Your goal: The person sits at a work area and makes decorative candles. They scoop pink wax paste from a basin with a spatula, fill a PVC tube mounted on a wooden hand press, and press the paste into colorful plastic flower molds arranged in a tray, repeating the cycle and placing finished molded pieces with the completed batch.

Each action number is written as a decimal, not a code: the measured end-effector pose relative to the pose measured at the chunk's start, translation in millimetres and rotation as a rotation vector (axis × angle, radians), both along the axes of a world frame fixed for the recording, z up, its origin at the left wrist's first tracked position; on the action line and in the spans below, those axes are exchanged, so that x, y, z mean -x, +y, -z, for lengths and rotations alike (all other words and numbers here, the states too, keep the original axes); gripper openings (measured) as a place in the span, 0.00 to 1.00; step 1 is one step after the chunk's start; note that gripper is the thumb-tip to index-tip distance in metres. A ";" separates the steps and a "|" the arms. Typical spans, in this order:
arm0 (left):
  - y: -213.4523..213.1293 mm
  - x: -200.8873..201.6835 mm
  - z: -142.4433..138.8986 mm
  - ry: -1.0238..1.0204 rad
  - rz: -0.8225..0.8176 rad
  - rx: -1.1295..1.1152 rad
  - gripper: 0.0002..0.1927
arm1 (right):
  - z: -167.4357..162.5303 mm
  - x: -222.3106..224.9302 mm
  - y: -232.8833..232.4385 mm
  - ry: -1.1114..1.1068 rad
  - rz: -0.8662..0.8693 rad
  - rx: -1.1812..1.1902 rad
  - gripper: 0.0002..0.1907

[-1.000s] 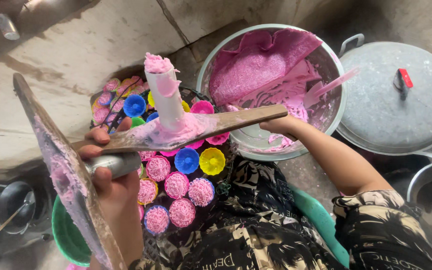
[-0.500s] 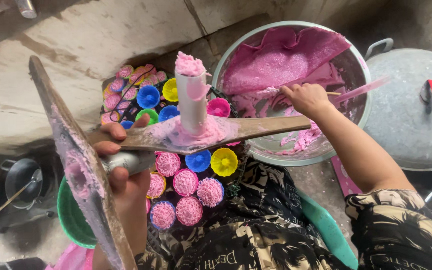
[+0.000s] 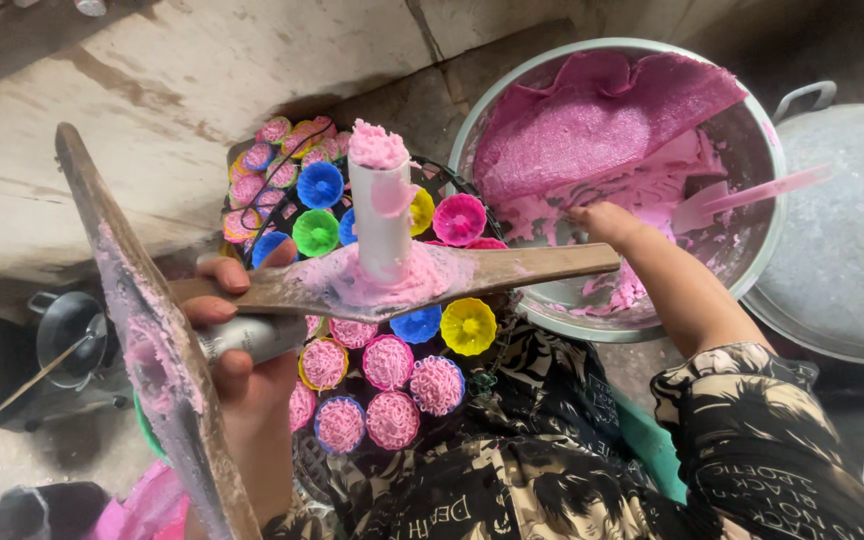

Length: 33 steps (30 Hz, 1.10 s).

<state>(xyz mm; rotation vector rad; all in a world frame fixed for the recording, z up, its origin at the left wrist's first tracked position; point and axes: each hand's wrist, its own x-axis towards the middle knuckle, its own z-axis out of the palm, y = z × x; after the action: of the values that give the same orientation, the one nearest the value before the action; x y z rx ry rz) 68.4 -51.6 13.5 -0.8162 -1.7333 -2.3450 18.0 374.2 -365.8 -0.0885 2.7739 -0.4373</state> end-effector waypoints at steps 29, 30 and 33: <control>-24.7 -28.7 21.9 0.098 0.181 0.014 0.16 | -138.3 -142.1 33.2 -0.266 -0.147 -0.600 0.10; -25.5 -27.8 22.4 0.094 0.177 0.036 0.16 | -137.8 -142.4 31.2 -0.309 -0.144 -0.602 0.10; -31.0 -24.8 22.8 0.097 0.242 0.063 0.17 | -135.5 -140.3 34.9 -0.414 -0.082 -0.572 0.11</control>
<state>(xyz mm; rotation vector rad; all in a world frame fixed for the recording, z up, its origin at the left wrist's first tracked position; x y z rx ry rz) 93.2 -82.6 -9.4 -1.1903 -1.7653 -2.3583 158.4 409.1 -230.3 0.0237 2.3664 0.3312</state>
